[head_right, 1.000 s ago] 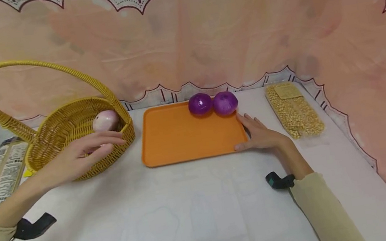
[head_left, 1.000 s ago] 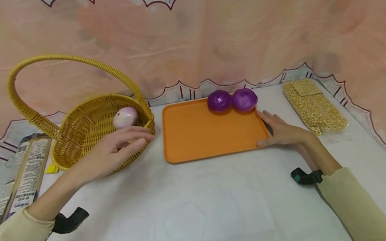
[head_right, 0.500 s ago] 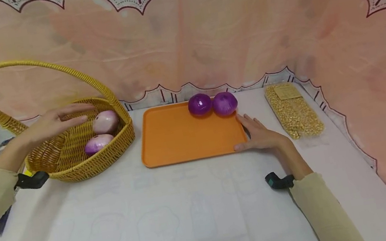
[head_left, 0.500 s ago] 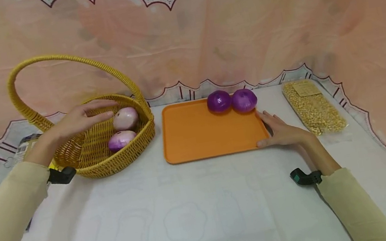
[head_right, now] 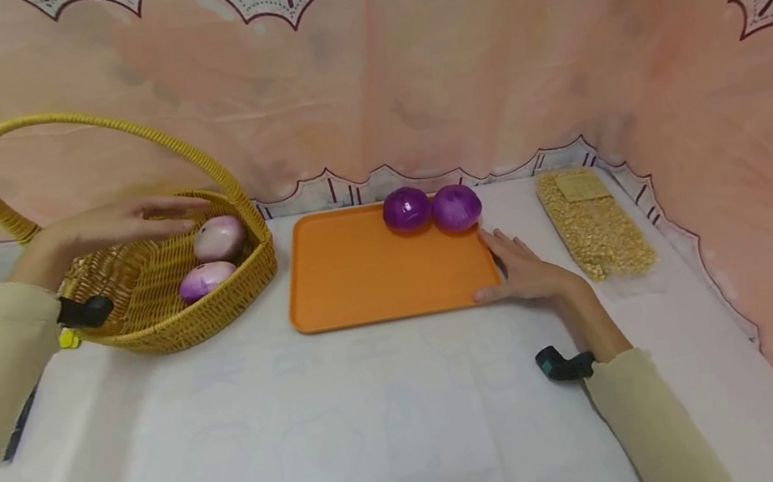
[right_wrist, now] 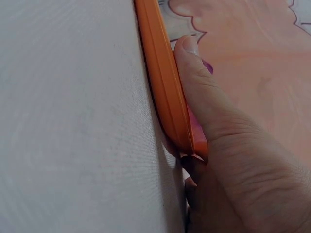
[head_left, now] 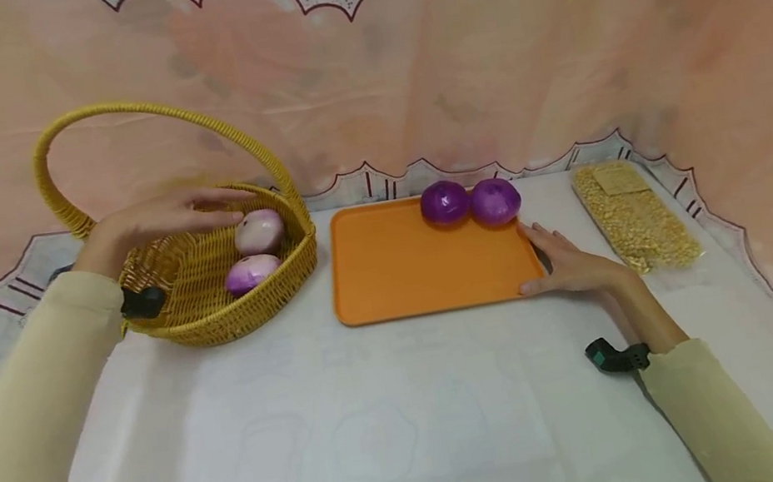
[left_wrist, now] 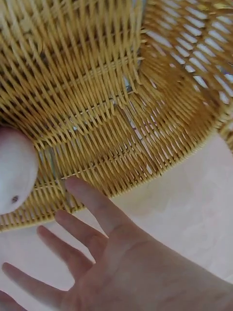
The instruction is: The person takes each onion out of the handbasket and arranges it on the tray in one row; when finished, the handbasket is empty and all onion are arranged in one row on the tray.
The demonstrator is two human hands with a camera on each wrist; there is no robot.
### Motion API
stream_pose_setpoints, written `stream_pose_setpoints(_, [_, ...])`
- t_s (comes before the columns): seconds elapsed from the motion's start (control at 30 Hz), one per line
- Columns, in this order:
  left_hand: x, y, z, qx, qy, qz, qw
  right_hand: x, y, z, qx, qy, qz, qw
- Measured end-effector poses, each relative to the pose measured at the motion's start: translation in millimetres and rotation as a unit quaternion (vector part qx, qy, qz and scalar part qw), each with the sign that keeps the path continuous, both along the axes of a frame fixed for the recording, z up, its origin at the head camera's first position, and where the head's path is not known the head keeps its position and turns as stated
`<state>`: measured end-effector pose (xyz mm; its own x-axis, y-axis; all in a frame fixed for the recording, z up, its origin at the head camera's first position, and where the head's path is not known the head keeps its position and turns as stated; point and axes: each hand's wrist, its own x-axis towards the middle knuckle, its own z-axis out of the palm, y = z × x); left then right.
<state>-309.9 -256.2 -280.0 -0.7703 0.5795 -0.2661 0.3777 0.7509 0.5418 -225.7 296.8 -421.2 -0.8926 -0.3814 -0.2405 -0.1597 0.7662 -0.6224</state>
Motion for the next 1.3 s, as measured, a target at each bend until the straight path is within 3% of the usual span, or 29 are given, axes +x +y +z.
stream_pose_setpoints(0.1, [-7.4,-1.6,-5.0,0.023,-0.029,0.018,0.9991,0.3,1.2,-1.9,-0.001,0.002,0.002,1.0])
stream_pose_setpoints(0.23, [-14.0,-8.1,-14.4,0.072,-0.076,0.064,0.9924,0.6,1.9,-1.8,-0.001,0.006,0.002,1.0])
stream_pose_setpoints(0.43, [-15.3,-19.8,-32.2,0.169,-0.157,0.118,0.9658,0.3,1.3,0.8,0.001,0.004,0.002,1.0])
stream_pose_setpoints(0.53, [-14.9,-21.3,-40.7,0.194,-0.173,0.134,0.9564,-0.3,1.5,1.0,0.002,0.002,0.0,1.0])
stream_pose_setpoints(0.73, [-15.4,-11.1,-50.9,0.176,-0.169,0.129,0.9611,-0.6,2.5,-0.9,0.003,0.008,0.006,0.9999])
stream_pose_setpoints(1.0, [-16.8,-0.8,-54.6,0.161,-0.179,0.136,0.9612,1.1,1.3,2.1,0.01,0.001,0.001,1.0])
stream_pose_setpoints(1.3, [-17.7,2.6,-59.1,0.158,-0.206,0.146,0.9547,1.2,0.5,3.5,0.004,0.003,0.008,1.0])
